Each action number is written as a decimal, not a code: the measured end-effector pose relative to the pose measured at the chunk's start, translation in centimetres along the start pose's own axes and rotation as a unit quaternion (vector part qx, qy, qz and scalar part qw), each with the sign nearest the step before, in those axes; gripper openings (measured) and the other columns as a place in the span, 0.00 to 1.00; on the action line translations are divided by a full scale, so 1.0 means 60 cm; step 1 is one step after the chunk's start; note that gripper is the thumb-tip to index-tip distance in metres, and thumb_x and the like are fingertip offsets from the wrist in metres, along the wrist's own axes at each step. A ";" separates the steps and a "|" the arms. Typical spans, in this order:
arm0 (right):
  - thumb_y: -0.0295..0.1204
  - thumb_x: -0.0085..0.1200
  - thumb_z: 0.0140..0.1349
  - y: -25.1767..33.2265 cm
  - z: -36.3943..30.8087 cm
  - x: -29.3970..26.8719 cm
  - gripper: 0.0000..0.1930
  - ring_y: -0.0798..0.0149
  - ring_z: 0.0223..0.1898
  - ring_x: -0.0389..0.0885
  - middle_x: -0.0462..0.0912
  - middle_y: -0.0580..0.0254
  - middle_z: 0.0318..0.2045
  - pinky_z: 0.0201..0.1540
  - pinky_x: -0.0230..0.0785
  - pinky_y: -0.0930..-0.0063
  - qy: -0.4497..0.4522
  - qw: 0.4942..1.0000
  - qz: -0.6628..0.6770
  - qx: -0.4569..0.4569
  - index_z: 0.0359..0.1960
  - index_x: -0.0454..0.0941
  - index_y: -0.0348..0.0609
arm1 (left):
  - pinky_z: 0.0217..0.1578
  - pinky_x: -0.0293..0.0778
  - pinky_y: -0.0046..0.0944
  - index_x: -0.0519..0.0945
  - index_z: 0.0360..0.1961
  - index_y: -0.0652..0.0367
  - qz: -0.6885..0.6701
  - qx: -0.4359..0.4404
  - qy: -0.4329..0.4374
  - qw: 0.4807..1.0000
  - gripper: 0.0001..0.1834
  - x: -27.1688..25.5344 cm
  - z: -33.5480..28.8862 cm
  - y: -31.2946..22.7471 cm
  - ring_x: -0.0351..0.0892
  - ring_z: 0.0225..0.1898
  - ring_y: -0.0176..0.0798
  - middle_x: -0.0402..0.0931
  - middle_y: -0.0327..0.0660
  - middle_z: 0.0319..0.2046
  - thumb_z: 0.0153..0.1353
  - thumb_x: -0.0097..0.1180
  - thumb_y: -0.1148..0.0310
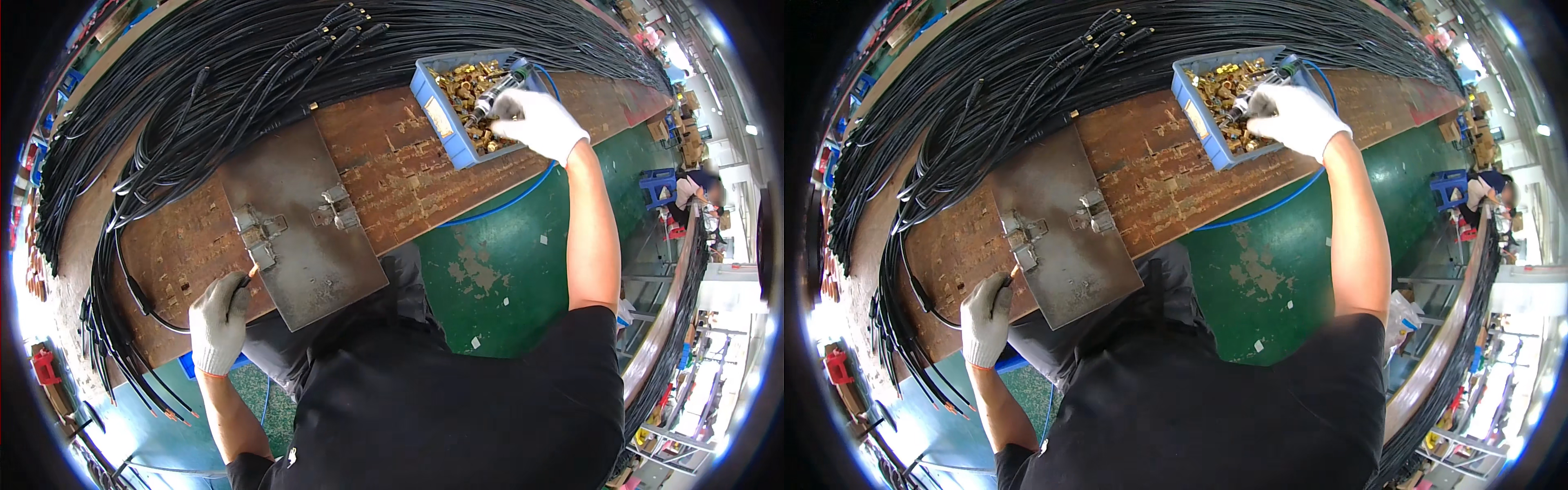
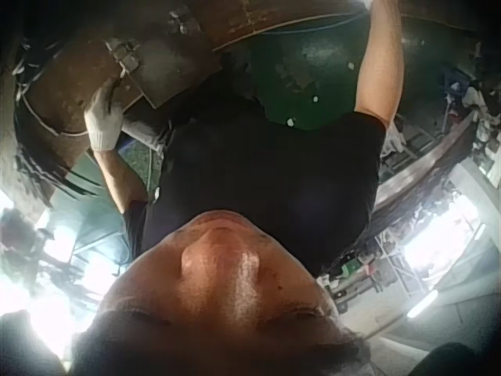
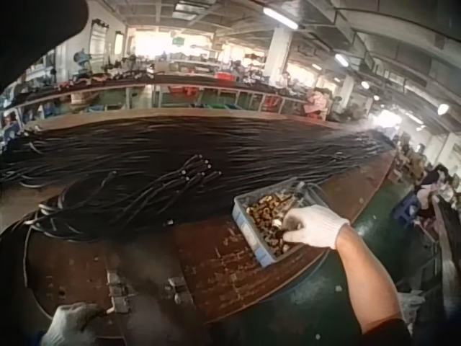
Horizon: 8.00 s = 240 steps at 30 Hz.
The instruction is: The person assembles brass metal connectors onto cables using a power screwdriver at a fabrication workstation.
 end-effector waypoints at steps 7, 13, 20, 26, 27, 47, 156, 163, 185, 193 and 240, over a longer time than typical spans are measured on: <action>0.44 0.68 0.64 -0.009 -0.002 0.053 0.17 0.53 0.44 0.92 0.93 0.54 0.41 0.51 0.80 0.59 -0.061 0.997 0.037 0.030 0.45 0.91 0.46 | 0.45 0.83 0.46 0.87 0.52 0.65 -0.007 -0.003 -0.005 1.000 0.13 0.015 0.005 0.003 0.91 0.41 0.56 0.88 0.54 0.41 0.68 0.61 0.76; 0.44 0.62 0.64 0.024 -0.015 0.074 0.15 0.45 0.44 0.91 0.92 0.53 0.38 0.48 0.80 0.48 -0.093 0.992 -0.087 0.024 0.44 0.85 0.49 | 0.45 0.82 0.46 0.87 0.50 0.65 0.001 0.022 -0.008 1.000 0.11 0.012 0.009 -0.010 0.90 0.40 0.56 0.88 0.54 0.40 0.69 0.60 0.75; 0.39 0.62 0.62 0.071 0.020 0.085 0.19 0.37 0.46 0.90 0.90 0.41 0.41 0.50 0.79 0.45 -0.054 0.988 -0.109 0.095 0.52 0.78 0.46 | 0.44 0.82 0.46 0.87 0.48 0.66 0.007 0.013 -0.026 1.000 0.10 0.008 -0.010 0.010 0.90 0.39 0.54 0.88 0.53 0.39 0.69 0.60 0.74; 0.29 0.61 0.66 0.032 -0.017 0.054 0.27 0.54 0.63 0.86 0.89 0.45 0.61 0.69 0.74 0.63 -0.082 0.996 0.017 -0.035 0.68 0.81 0.37 | 0.44 0.82 0.49 0.87 0.52 0.62 0.020 0.028 0.008 0.999 0.12 -0.011 0.001 -0.014 0.88 0.42 0.61 0.87 0.54 0.41 0.68 0.60 0.74; 0.29 0.62 0.67 0.012 -0.027 0.052 0.25 0.56 0.63 0.86 0.89 0.47 0.60 0.69 0.73 0.65 -0.050 0.996 0.078 -0.011 0.65 0.83 0.34 | 0.44 0.82 0.49 0.86 0.54 0.60 0.006 0.027 -0.003 1.000 0.14 -0.013 0.003 -0.022 0.88 0.42 0.61 0.88 0.53 0.41 0.69 0.60 0.73; 0.22 0.60 0.75 0.449 -0.035 0.355 0.09 0.56 0.40 0.94 0.91 0.47 0.45 0.46 0.91 0.65 0.230 0.436 0.870 0.010 0.53 0.86 0.36 | 0.41 0.83 0.48 0.83 0.69 0.51 0.006 0.059 -0.034 0.998 0.36 -0.033 0.009 -0.015 0.89 0.37 0.52 0.84 0.48 0.33 0.58 0.55 0.85; 0.42 0.67 0.68 -0.073 0.165 0.079 0.14 0.71 0.20 0.75 0.76 0.73 0.21 0.21 0.66 0.70 -0.159 0.912 0.301 0.229 0.42 0.76 0.51 | 0.41 0.83 0.50 0.91 0.50 0.50 0.064 0.056 -0.071 0.994 0.12 0.025 0.079 0.077 0.89 0.39 0.55 0.87 0.46 0.37 0.68 0.64 0.64; 0.26 0.64 0.68 -0.133 0.047 0.055 0.18 0.69 0.36 0.82 0.85 0.62 0.39 0.42 0.82 0.73 -0.302 0.580 0.754 0.062 0.59 0.86 0.48 | 0.39 0.83 0.49 0.91 0.48 0.50 0.058 0.079 -0.085 0.992 0.10 0.022 0.081 0.076 0.89 0.37 0.53 0.85 0.44 0.33 0.69 0.64 0.65; 0.24 0.63 0.72 0.582 0.066 0.246 0.13 0.57 0.38 0.91 0.87 0.44 0.45 0.39 0.88 0.63 0.101 0.297 0.824 -0.472 0.55 0.76 0.41 | 0.42 0.84 0.49 0.92 0.51 0.52 0.054 0.054 -0.058 0.995 0.13 0.023 0.085 0.072 0.89 0.41 0.57 0.88 0.48 0.40 0.69 0.64 0.63; 0.23 0.66 0.69 0.582 0.027 0.255 0.16 0.57 0.36 0.90 0.87 0.43 0.43 0.37 0.87 0.66 0.056 0.509 0.801 -0.310 0.55 0.76 0.39 | 0.42 0.84 0.49 0.92 0.51 0.51 0.066 0.052 -0.071 0.994 0.12 0.022 0.079 0.080 0.90 0.41 0.56 0.88 0.46 0.40 0.69 0.64 0.64; 0.17 0.68 0.64 0.570 0.010 0.188 0.12 0.62 0.39 0.91 0.88 0.55 0.38 0.41 0.87 0.66 -0.046 0.607 0.706 -0.361 0.47 0.82 0.41 | 0.46 0.84 0.49 0.91 0.53 0.50 0.090 0.048 -0.073 0.992 0.15 0.031 0.087 0.066 0.90 0.46 0.56 0.89 0.47 0.43 0.72 0.61 0.59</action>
Point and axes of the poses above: each hand's wrist, its own z-axis towards the middle knuckle, its own x-axis out of the palm, y = z × x, the point moved 4 cm from there along z, towards the middle knuckle
